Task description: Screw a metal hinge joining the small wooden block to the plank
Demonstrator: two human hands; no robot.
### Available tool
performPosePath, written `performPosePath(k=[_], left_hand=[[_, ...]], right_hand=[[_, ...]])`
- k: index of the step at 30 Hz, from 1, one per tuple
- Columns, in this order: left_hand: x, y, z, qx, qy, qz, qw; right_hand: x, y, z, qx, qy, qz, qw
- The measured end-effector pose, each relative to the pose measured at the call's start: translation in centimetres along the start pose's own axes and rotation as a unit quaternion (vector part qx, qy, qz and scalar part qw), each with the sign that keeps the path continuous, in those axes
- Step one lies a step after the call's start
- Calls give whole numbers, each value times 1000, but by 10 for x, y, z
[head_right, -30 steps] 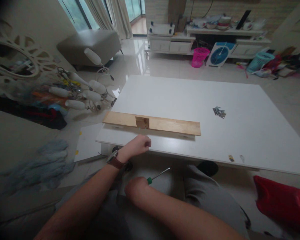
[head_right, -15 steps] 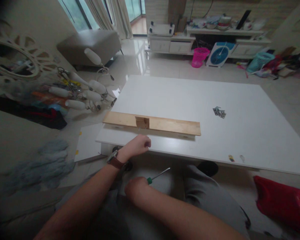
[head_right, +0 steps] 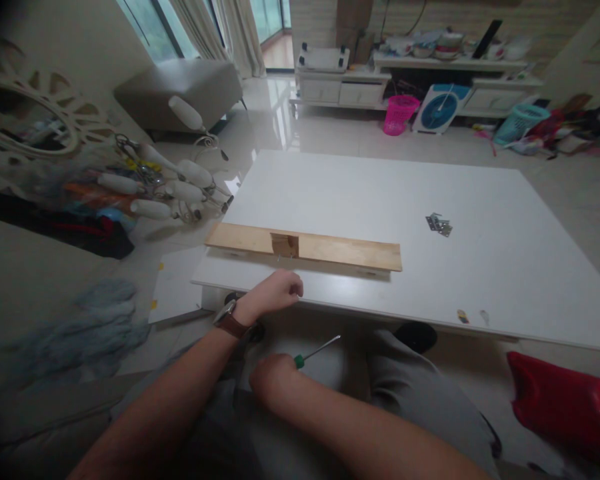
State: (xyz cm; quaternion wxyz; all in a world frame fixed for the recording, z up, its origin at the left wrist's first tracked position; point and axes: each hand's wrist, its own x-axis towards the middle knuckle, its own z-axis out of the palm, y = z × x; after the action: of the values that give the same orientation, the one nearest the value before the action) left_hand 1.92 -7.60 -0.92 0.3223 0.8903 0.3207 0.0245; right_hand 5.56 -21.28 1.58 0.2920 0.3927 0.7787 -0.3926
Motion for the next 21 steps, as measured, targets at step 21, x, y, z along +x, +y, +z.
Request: performPosePath(k=[21], left_hand=[[1,4,-2,12,-10,-29,999]], right_hand=[[-2,-1,-1,7,21,1,1000]])
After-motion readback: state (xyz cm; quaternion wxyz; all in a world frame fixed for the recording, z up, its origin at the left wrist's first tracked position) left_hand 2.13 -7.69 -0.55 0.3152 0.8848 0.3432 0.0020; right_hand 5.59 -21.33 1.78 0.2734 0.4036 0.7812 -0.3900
